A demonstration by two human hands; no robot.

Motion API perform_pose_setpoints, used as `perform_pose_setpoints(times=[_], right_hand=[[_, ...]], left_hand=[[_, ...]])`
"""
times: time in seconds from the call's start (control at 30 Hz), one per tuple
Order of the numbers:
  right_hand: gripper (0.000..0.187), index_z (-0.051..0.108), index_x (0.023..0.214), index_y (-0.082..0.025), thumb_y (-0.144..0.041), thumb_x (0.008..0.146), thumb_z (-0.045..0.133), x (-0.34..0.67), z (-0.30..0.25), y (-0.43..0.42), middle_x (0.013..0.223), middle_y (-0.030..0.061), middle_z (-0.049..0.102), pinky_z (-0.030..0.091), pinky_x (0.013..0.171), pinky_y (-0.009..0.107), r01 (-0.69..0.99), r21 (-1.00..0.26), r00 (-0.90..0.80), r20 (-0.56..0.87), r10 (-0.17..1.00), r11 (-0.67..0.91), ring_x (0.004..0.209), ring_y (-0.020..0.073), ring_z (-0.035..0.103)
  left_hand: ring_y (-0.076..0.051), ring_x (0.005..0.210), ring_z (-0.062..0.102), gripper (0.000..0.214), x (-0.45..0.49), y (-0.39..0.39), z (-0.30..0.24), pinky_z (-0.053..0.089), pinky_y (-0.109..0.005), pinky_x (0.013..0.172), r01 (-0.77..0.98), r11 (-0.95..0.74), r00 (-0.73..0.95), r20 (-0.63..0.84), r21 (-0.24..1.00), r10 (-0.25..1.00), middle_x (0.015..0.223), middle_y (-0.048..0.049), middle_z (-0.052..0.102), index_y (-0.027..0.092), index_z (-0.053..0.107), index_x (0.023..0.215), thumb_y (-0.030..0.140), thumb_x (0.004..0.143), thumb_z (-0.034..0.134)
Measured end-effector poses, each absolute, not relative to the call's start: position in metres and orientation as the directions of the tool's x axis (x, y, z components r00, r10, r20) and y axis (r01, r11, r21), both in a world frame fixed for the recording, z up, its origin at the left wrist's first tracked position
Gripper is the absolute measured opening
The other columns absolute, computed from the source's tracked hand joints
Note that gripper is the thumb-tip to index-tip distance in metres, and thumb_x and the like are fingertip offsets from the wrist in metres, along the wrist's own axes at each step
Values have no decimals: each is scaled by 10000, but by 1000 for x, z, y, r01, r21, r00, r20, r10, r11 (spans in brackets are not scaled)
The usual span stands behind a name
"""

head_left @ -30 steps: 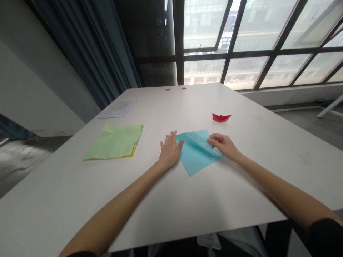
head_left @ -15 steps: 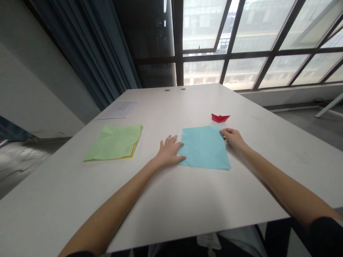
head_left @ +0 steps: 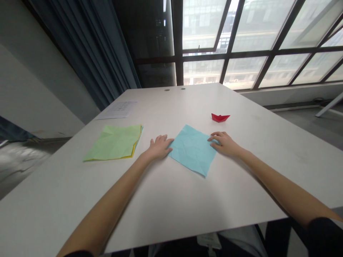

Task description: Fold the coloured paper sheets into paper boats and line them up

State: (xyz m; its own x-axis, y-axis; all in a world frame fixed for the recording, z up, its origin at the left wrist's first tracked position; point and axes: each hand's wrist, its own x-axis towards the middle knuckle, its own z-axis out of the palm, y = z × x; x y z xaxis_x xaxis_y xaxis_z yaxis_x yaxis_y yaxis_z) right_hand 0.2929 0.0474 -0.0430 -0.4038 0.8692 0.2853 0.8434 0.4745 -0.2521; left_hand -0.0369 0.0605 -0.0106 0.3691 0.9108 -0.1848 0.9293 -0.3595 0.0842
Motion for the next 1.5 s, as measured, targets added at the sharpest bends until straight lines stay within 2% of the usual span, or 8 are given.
perform_pose_setpoints(times=[0.2,0.33,0.47,0.6,0.77,0.93,1.23,1.5], right_hand=[[343,576,1129,-247,-364,829,458,296,-44,49,1158,89,550,374,901,419,855,-239,-411,231,882,461,1047,255,482],[441,529,1188,-207,-428,809,480,298,-46,51,1151,108,563,377,879,422,887,-221,-360,215,908,405,1038,266,487],[433,554,1146,-201,-448,796,490,299,-48,55,1146,108,568,370,876,416,889,-243,-347,197,917,389,1032,262,494],[450,543,1143,-218,-474,774,508,297,-44,53,1140,95,576,363,868,439,909,-274,-281,159,947,316,1046,284,482],[475,533,1174,-252,-491,765,506,294,-39,48,1199,101,539,335,865,501,923,-270,-239,150,959,273,1094,332,428],[396,566,1094,-263,-444,743,535,293,-37,46,1167,84,558,339,851,510,908,-349,-191,140,971,229,1095,326,431],[226,559,927,-242,-290,707,542,292,-29,47,809,-15,634,400,772,341,807,-568,-117,119,986,164,755,163,585],[192,614,890,-237,-290,743,501,296,-33,51,868,24,661,342,827,406,884,-415,-128,229,965,216,854,220,583]], left_hand=[[-308,1278,257,447,-44,69,-15,260,-570,956,949,-308,315,-126,74,941,1394,-93,325,312,393,1271,412,836,383],[-287,1221,341,405,-43,72,-16,314,-482,951,931,-337,343,-27,140,939,1327,-84,412,265,480,1185,355,790,472],[-267,1105,451,370,-43,74,-15,365,-415,892,913,-351,348,51,209,936,1166,-65,543,259,522,1100,309,734,544],[-246,960,537,354,-41,72,-11,363,-416,838,906,-343,337,69,248,939,949,-41,632,265,499,1097,274,744,527],[-235,916,559,382,-41,70,-8,350,-424,839,898,-342,322,119,277,939,909,-49,636,239,485,1132,248,749,495],[-214,941,561,438,-45,76,-11,377,-362,840,868,-335,319,106,365,942,959,-55,636,207,509,1164,207,727,473],[-163,784,577,430,-51,81,-17,421,-270,733,801,-373,371,100,469,923,855,-46,646,168,579,1108,169,693,468],[-147,698,564,281,-48,80,-18,412,-241,659,771,-419,383,176,480,907,758,-28,641,160,642,915,168,713,447]])
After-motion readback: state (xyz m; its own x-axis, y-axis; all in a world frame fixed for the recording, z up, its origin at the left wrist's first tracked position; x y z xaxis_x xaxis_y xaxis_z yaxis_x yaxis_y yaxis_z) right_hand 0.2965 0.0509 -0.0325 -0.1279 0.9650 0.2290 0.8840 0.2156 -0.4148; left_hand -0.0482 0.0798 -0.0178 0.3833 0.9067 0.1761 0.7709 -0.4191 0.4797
